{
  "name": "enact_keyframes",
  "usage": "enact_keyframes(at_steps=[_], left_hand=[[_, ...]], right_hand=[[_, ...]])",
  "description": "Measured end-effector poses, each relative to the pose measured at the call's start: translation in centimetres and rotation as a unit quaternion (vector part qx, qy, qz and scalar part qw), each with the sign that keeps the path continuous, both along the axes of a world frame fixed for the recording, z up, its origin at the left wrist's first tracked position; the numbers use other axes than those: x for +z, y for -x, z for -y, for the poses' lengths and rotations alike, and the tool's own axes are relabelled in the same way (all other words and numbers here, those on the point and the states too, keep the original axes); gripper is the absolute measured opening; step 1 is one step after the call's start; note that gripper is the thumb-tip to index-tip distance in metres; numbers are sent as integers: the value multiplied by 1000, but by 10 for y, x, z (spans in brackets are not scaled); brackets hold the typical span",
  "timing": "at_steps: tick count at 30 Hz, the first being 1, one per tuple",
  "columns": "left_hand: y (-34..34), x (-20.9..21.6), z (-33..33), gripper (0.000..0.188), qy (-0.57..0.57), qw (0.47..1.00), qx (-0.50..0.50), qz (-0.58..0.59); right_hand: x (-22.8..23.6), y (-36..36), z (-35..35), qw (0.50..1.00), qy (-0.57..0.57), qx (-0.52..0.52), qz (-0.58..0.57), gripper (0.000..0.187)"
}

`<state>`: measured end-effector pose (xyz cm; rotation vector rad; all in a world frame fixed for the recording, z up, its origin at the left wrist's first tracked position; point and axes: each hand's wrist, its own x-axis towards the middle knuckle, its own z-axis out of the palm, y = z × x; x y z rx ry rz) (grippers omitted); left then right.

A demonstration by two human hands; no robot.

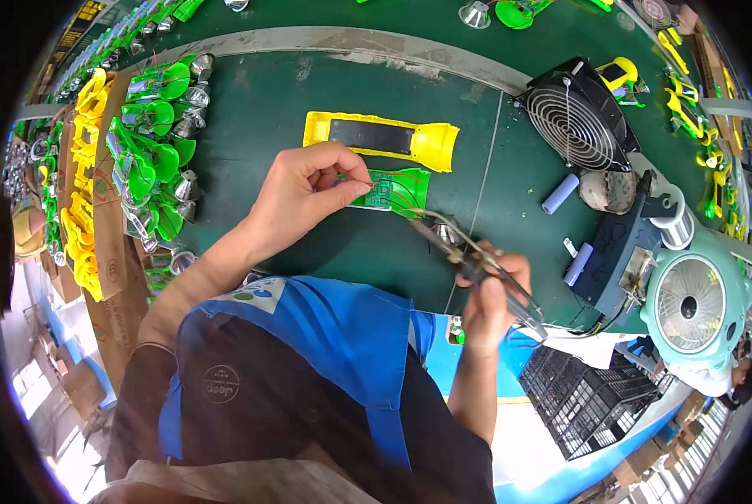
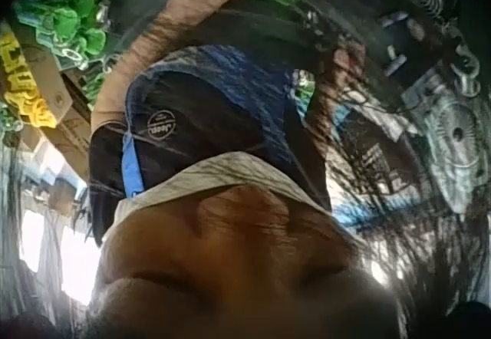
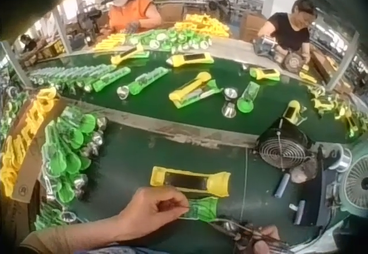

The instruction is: Soldering electrical wires and circuit boards into plastic solar lamp housings on an assembly line.

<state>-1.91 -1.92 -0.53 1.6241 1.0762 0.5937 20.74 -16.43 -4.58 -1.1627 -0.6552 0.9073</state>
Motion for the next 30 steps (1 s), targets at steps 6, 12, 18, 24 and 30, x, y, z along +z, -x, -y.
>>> enact_keyframes(at_steps=[6, 12, 18, 24, 30], left_hand=[[0, -15, 5, 16, -306, 951, -37, -16], [-10, -2, 7, 21, -345, 924, -72, -149], [-10, -2, 7, 21, -324, 932, -67, -148], [-9, -4, 7, 21, -321, 932, -80, -149], [-9, -2, 8, 21, -320, 931, -78, -159]], right_hand=[[5, 13, -20, 990, 27, 22, 134, 23], [11, 14, -22, 983, 44, 53, 168, 21], [12, 15, -22, 970, 50, 69, 228, 19], [9, 13, -24, 963, 8, 78, 258, 19], [10, 11, -21, 968, 58, 91, 225, 19]])
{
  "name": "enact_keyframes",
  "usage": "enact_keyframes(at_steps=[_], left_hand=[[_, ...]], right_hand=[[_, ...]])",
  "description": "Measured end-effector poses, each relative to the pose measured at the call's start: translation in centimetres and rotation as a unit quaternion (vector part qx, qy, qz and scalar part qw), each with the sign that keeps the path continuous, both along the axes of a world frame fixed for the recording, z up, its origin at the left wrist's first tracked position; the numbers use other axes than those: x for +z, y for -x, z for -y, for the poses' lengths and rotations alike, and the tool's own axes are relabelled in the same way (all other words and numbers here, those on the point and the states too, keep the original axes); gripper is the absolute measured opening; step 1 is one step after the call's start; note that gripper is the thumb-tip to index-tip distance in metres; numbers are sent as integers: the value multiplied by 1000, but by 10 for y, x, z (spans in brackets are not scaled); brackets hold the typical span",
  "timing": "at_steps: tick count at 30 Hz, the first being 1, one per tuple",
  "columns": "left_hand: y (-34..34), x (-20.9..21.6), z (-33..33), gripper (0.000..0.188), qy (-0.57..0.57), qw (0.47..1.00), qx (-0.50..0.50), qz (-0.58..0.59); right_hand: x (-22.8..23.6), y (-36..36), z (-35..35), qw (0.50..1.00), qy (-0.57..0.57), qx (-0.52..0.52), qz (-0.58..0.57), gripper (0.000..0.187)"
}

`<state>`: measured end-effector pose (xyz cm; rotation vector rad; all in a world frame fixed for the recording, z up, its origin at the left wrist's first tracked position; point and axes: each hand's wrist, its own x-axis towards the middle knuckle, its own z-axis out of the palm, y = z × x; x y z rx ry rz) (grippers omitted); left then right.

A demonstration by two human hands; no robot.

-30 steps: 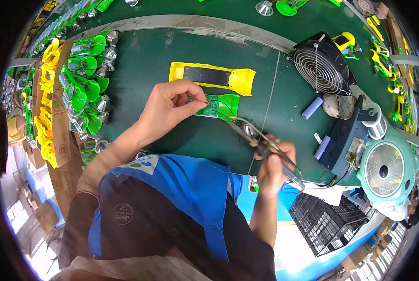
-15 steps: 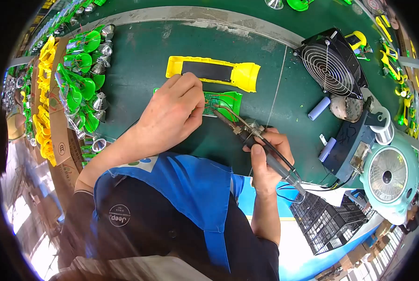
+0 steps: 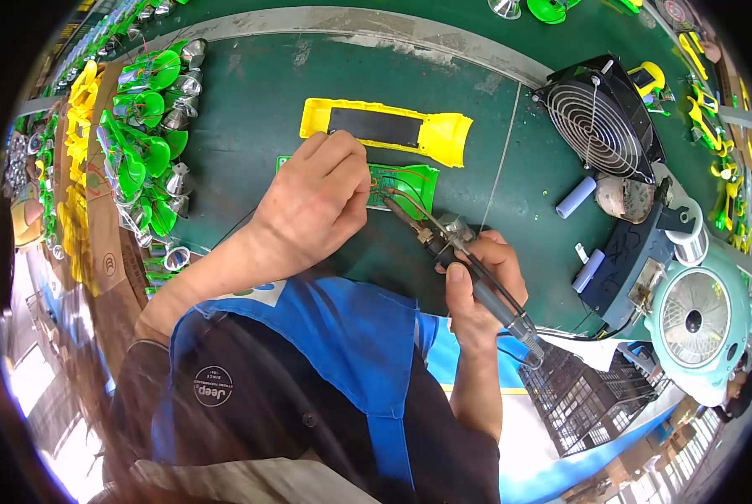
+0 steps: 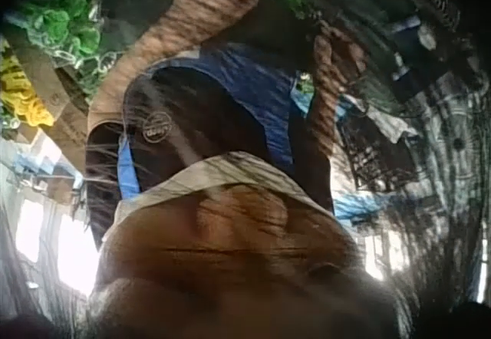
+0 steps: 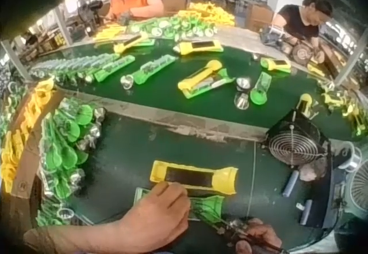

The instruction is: Soldering electrical wires and circuit boards into plastic solar lamp housings on an assembly line.

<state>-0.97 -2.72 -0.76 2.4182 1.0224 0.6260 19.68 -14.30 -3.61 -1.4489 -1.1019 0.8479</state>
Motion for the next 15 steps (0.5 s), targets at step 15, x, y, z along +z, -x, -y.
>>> enact_keyframes(at_steps=[15], left_hand=[[-3, -1, -2, 20, -15, 1000, 16, -9]], right_hand=[[-2, -15, 4, 989, -56, -93, -99, 40]])
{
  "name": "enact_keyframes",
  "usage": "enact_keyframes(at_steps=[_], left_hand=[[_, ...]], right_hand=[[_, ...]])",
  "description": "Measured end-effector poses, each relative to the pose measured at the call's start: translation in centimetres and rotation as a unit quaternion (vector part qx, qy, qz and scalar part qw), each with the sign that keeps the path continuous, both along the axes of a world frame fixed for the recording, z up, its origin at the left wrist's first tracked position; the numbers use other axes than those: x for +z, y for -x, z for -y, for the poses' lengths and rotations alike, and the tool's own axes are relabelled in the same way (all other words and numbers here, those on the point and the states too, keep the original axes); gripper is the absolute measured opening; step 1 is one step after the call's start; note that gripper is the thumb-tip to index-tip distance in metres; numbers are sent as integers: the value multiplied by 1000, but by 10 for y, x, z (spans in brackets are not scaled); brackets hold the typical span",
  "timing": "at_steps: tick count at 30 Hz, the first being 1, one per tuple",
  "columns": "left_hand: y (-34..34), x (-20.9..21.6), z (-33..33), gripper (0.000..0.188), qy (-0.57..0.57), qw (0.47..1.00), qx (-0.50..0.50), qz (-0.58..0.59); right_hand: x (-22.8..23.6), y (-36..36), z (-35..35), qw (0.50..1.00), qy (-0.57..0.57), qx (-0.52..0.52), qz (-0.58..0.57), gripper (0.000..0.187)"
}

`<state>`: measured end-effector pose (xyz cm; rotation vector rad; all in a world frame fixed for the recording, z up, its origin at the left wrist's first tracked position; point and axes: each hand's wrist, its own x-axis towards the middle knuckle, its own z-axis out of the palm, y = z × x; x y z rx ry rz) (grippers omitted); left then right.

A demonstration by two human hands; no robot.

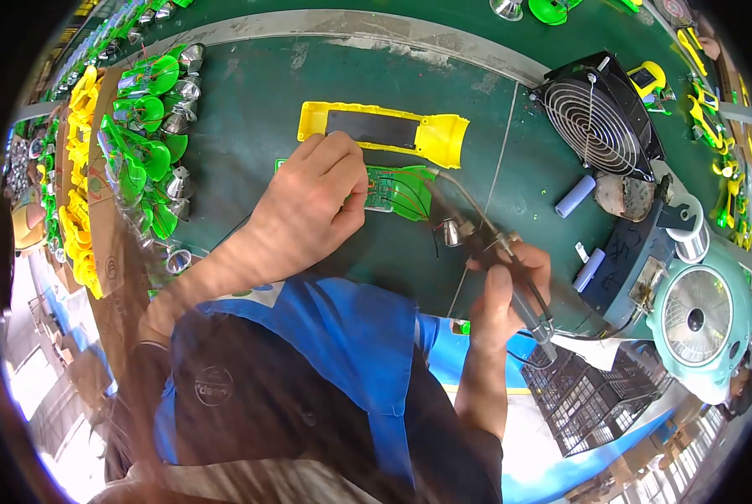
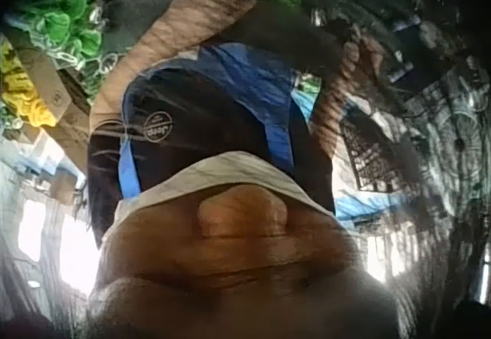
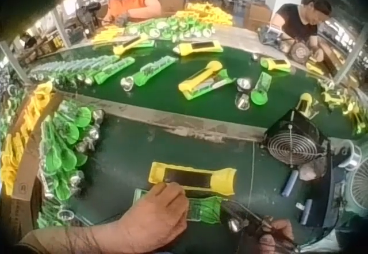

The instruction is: Soldering electrical wires and circuit boards into plastic solar lamp housings on an assembly line.

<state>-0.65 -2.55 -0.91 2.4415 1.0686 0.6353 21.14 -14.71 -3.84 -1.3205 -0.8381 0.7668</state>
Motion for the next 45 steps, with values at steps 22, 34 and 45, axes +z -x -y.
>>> enact_keyframes(at_steps=[22, 34, 45], left_hand=[[-8, 10, -16, 14, -9, 976, -217, 12], [-19, 9, 5, 11, 402, 839, -8, 366], [38, 10, -24, 3, 372, 908, 52, 187]], right_hand=[[9, 2, -46, 994, -84, 51, 38, 33], [0, 19, -117, 949, -49, 190, 248, 30], [1, 7, -49, 961, -32, 184, 206, 23]])
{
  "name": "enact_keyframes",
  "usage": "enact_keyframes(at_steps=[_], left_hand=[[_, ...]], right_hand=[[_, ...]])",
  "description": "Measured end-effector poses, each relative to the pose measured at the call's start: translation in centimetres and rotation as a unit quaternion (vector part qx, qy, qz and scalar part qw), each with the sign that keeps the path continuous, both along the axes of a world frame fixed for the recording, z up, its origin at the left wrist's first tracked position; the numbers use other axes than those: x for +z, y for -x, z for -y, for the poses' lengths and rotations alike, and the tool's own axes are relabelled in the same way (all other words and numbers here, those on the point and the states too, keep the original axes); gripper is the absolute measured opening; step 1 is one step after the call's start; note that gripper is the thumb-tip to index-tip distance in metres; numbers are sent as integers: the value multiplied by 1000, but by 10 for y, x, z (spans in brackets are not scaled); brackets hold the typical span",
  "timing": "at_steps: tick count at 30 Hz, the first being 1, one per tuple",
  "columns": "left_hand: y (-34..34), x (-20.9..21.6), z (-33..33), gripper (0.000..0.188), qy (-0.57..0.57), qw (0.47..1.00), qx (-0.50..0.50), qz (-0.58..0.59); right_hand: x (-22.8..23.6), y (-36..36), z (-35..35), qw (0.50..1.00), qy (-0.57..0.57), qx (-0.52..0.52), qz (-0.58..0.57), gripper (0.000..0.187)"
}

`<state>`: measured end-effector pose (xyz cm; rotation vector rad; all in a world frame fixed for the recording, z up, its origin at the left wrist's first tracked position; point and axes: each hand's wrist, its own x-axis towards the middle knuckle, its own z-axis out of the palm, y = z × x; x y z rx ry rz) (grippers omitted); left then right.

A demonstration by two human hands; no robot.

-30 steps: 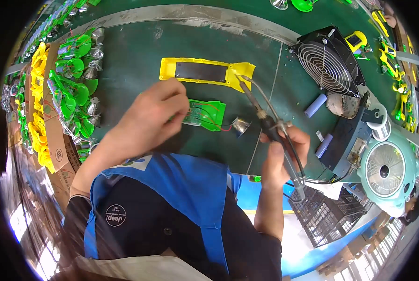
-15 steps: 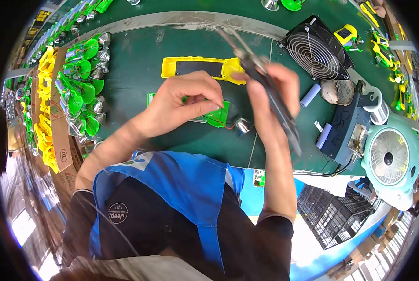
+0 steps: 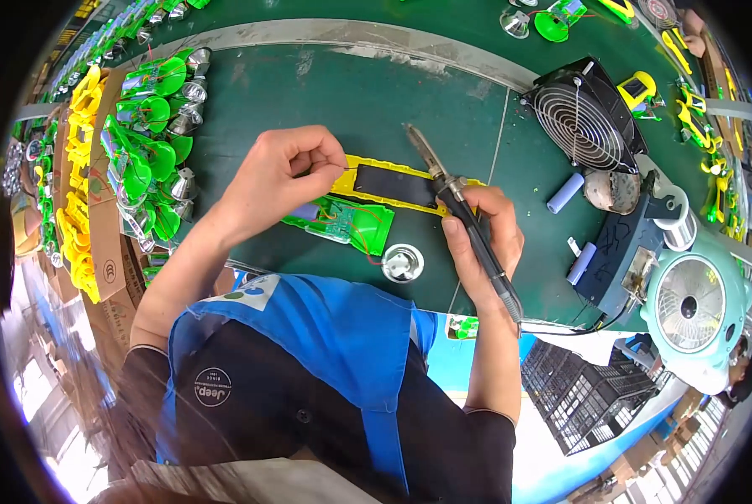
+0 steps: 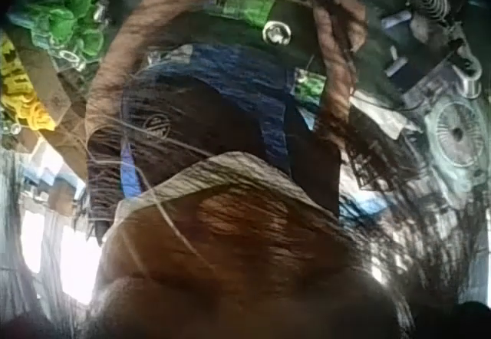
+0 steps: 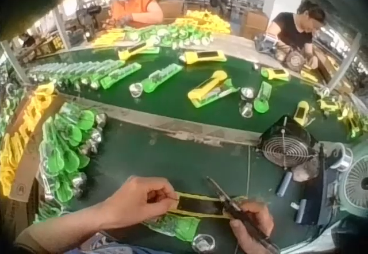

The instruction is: Soldering electrical wires and circuit boards into plastic solar lamp housings on an assembly line.

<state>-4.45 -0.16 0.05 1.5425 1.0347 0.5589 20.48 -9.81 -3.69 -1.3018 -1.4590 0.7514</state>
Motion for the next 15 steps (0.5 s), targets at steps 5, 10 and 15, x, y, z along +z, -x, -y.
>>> enact_keyframes(at_steps=[5, 10, 15], left_hand=[[-1, -2, -20, 6, -402, 891, -157, -140], [-7, -4, -27, 3, -437, 843, -230, -212], [-9, -5, -33, 5, -446, 815, -280, -239]], right_hand=[[6, -11, 7, 985, 56, -51, -158, 20], [11, -21, -12, 938, 227, 15, -261, 14], [18, -6, -21, 950, 257, -22, -175, 26]])
